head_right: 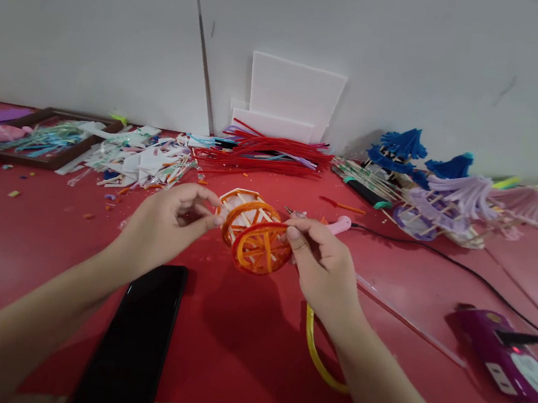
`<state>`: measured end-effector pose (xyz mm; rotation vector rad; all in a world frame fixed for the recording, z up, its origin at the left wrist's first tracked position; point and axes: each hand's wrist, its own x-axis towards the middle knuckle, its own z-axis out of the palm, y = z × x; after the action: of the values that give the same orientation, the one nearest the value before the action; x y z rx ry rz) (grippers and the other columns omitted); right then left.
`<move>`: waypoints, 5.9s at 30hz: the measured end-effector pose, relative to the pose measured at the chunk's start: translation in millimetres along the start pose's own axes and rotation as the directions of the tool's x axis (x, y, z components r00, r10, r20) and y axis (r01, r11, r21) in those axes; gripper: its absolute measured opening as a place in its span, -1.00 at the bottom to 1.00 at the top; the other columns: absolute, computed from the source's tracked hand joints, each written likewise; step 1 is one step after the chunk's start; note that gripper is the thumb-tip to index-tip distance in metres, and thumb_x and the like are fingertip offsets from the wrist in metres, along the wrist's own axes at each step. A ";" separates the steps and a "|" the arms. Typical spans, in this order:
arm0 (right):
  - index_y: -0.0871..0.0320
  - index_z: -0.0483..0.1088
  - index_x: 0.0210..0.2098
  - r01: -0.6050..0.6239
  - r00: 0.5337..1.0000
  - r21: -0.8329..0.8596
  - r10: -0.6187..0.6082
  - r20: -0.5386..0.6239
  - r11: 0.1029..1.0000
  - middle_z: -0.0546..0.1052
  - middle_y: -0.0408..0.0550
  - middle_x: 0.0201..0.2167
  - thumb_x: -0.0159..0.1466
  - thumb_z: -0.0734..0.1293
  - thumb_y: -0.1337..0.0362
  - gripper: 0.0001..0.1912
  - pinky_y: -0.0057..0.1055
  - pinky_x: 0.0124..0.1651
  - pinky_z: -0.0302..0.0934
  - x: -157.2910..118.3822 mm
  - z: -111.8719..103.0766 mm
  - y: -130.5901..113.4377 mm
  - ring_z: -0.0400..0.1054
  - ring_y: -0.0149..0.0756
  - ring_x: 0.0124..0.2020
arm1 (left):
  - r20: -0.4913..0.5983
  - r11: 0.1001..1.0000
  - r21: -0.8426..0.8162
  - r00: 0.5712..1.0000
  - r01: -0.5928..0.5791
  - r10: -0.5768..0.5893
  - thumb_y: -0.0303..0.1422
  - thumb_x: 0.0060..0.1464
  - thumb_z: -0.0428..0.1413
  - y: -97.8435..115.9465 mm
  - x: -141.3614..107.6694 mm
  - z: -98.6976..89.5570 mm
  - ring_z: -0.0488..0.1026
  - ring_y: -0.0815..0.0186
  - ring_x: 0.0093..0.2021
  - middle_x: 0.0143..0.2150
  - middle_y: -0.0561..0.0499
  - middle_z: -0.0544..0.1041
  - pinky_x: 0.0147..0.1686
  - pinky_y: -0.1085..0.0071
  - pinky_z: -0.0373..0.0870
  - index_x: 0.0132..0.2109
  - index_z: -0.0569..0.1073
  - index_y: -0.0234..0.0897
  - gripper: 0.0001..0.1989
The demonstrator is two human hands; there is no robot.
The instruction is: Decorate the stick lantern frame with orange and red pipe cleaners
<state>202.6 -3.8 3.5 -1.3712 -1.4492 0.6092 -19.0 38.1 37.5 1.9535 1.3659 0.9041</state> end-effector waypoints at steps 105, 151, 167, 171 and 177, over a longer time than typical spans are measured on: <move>0.17 0.38 -0.49 -0.426 0.774 0.811 0.626 0.096 0.401 0.47 -0.30 -0.59 -0.04 0.52 0.39 -0.77 -0.67 -0.63 0.23 19.2 4.5 -3.8 0.29 -0.57 -0.66 | 0.223 0.238 -0.891 0.830 0.386 -0.512 -0.56 0.10 0.13 -1.1 17.1 25.7 0.43 0.59 -0.56 -0.52 0.08 0.52 -0.46 0.70 0.44 -0.44 0.50 -0.37 -0.84; 0.17 0.32 -0.50 -0.418 0.646 0.898 0.739 0.190 0.134 0.40 -0.28 -0.66 0.34 0.20 0.43 -0.73 -0.54 -0.38 0.49 21.6 5.9 -12.6 0.25 -0.60 -0.72 | -0.068 0.900 -0.433 0.998 -0.044 0.016 -0.37 0.19 0.00 -5.7 11.9 56.3 0.47 0.39 -0.34 -0.36 0.02 0.52 -0.22 0.45 0.41 -0.13 0.50 -0.28 -0.79; 0.18 0.32 -0.50 -0.389 0.644 0.909 0.750 0.150 0.152 0.42 -0.27 -0.64 0.34 0.19 0.45 -0.72 -0.52 -0.38 0.49 22.2 6.1 -13.1 0.24 -0.59 -0.71 | 0.311 0.968 -0.165 0.942 0.187 -0.129 -0.25 -0.16 0.32 -8.9 10.3 52.9 0.42 0.37 -0.55 -0.48 0.07 0.57 -0.52 0.46 0.32 -0.17 0.54 -0.27 -0.65; 0.16 0.28 -0.52 -0.384 0.656 0.911 0.738 0.158 0.147 0.41 -0.31 -0.64 0.33 0.21 0.44 -0.71 -0.52 -0.38 0.49 21.8 5.2 -10.1 0.24 -0.60 -0.72 | 0.285 1.000 -0.016 0.958 -0.013 0.017 -0.29 0.05 0.18 -10.7 12.6 56.2 0.49 0.33 -0.46 -0.44 0.03 0.61 -0.41 0.42 0.39 -0.31 0.60 -0.23 -0.86; 0.15 0.30 -0.49 -0.396 0.687 0.904 0.705 0.174 0.162 0.42 -0.33 -0.63 0.27 0.30 0.43 -0.79 -0.53 -0.35 0.49 21.0 4.3 -6.9 0.26 -0.61 -0.69 | 0.285 0.964 0.135 0.941 -0.228 0.183 -0.49 0.05 0.12 -8.0 11.7 57.8 0.47 0.26 -0.31 -0.37 -0.02 0.54 -0.19 0.31 0.38 -0.42 0.57 -0.24 -0.84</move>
<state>199.0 15.4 14.6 -0.9320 -0.0739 1.3754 25.5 47.0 -1.1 2.2853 1.1237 0.5979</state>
